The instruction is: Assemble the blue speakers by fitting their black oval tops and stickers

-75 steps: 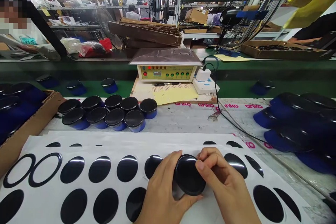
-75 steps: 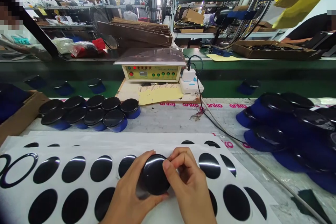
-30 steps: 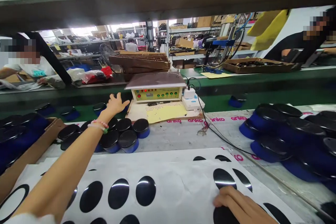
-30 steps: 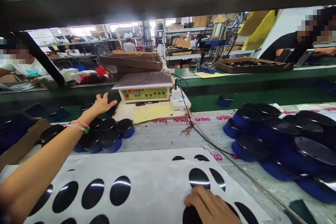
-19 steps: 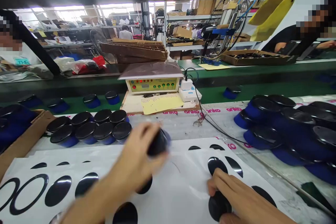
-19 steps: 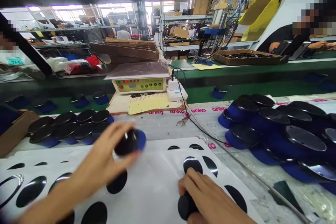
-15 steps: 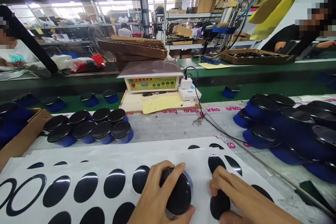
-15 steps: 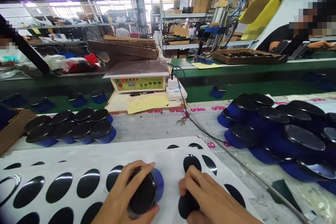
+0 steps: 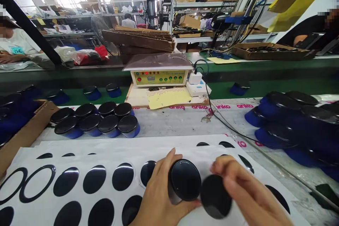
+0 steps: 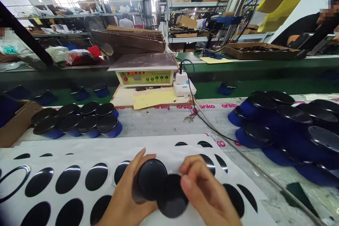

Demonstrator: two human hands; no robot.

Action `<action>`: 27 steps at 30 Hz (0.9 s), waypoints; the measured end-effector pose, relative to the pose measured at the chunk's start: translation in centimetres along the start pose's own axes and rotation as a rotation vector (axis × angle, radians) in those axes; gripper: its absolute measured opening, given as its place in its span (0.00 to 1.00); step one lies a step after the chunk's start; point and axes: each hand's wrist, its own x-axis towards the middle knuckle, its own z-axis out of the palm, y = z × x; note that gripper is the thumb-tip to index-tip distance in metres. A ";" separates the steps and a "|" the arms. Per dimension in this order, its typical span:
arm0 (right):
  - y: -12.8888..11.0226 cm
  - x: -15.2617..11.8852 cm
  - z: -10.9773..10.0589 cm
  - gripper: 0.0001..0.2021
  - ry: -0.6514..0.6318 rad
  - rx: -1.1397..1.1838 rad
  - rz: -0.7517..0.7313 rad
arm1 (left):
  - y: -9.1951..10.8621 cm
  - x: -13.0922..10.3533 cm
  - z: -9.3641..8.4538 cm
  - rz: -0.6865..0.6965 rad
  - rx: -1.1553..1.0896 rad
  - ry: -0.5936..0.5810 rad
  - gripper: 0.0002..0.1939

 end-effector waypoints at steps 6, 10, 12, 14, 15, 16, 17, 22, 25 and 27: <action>0.7 1.7 4.7 0.14 -0.008 0.189 0.068 | 0.3 0.1 -0.1 -0.044 0.001 -0.008 0.50; 0.6 1.7 5.0 0.14 -0.014 0.186 0.067 | 0.5 0.2 -0.1 -0.055 -0.003 -0.018 0.50; 0.5 1.7 5.0 0.14 -0.017 0.163 0.060 | 0.5 0.2 -0.1 -0.048 -0.004 -0.012 0.50; 0.4 1.7 5.1 0.14 -0.009 0.126 0.047 | 0.5 0.1 -0.1 -0.038 -0.009 -0.003 0.50; 0.4 1.7 5.1 0.14 -0.003 0.104 0.036 | 0.5 0.1 -0.1 -0.035 -0.009 0.001 0.50; 0.4 1.7 5.1 0.14 0.001 0.081 0.024 | 0.5 0.1 -0.1 -0.034 -0.008 0.002 0.50; 0.3 1.7 5.1 0.14 0.003 0.059 0.011 | 0.5 0.1 0.0 -0.032 -0.006 0.004 0.50; 0.5 1.7 5.3 0.13 0.038 -0.016 -0.052 | 0.4 0.0 0.0 -0.010 -0.002 0.018 0.49; 0.6 1.7 5.5 0.13 0.048 -0.047 -0.076 | 0.5 0.0 0.1 -0.011 0.004 0.022 0.48; 0.6 1.7 5.7 0.13 0.068 -0.056 -0.083 | 0.5 0.1 0.0 -0.006 0.004 0.012 0.46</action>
